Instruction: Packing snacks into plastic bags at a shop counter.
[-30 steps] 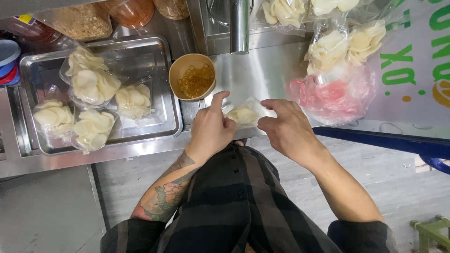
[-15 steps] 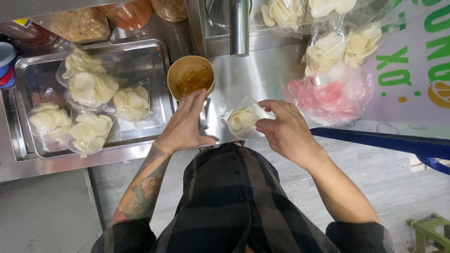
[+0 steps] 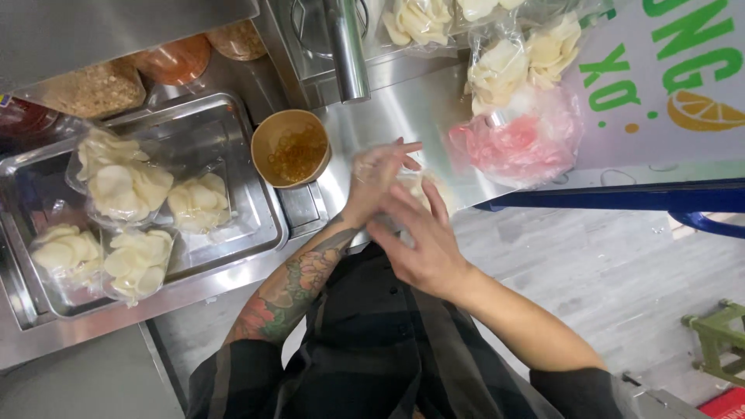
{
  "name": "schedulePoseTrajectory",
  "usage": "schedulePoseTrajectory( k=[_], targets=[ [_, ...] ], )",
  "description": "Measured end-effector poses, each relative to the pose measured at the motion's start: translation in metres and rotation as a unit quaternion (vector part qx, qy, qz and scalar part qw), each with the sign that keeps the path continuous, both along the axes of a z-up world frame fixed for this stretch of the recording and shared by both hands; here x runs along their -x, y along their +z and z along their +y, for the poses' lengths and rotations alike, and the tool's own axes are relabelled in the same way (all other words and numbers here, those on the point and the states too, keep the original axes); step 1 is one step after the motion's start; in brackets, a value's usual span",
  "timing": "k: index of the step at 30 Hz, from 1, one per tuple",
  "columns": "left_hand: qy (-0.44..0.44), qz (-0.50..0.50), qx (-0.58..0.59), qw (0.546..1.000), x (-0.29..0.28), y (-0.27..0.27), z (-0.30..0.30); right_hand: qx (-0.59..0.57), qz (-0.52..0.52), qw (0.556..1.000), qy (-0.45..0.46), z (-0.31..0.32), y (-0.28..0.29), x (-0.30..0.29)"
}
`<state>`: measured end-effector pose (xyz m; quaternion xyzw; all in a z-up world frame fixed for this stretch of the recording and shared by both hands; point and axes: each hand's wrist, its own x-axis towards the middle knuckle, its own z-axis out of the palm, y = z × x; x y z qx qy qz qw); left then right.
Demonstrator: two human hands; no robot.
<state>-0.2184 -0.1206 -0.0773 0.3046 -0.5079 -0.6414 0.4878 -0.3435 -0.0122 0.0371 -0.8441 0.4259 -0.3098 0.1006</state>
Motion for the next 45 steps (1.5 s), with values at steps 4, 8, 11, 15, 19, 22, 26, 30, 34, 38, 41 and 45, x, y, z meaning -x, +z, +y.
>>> schedulePoseTrajectory(
  k=[4,8,11,15,19,22,26,30,34,38,41,45],
  targets=[
    [0.091,-0.014,0.001,0.996,-0.018,0.042,-0.011,0.024,0.082,0.996,0.007,0.017,-0.02,0.027],
    [0.07,-0.012,0.022,0.997,-0.028,0.055,-0.01,0.01,0.002,0.995,-0.097,0.007,-0.015,0.035],
    [0.056,-0.106,0.048,0.992,-0.021,0.064,0.003,-0.056,-0.154,0.971,-0.176,0.0,-0.022,0.039],
    [0.046,-0.264,0.177,0.947,-0.016,0.054,0.022,-0.201,-0.282,0.915,-0.207,-0.025,-0.013,0.033],
    [0.014,-0.339,0.191,0.921,-0.017,0.035,0.033,-0.236,-0.178,0.936,-0.191,-0.053,0.015,0.015],
    [0.005,-0.329,0.18,0.927,-0.025,0.041,0.03,-0.239,-0.122,0.948,-0.171,-0.056,-0.008,0.022],
    [0.023,-0.302,0.183,0.935,-0.051,0.065,0.035,-0.2,-0.097,0.957,-0.184,-0.053,-0.002,0.024],
    [0.129,-0.404,0.074,0.903,-0.047,0.098,0.046,-0.166,0.007,0.966,-0.197,-0.05,0.011,0.02],
    [0.076,-0.502,0.077,0.858,-0.048,0.091,0.05,-0.111,0.109,0.97,-0.189,-0.052,0.027,0.028],
    [0.08,-0.457,0.127,0.877,-0.049,0.143,0.045,-0.078,0.143,0.971,-0.178,-0.058,0.049,0.041],
    [0.069,-0.471,0.141,0.868,-0.049,0.13,0.035,-0.074,0.171,0.969,-0.161,-0.063,0.044,0.044],
    [0.064,-0.43,0.104,0.894,-0.048,0.116,0.025,-0.029,0.135,0.983,-0.12,-0.062,0.061,0.039]
  ],
)
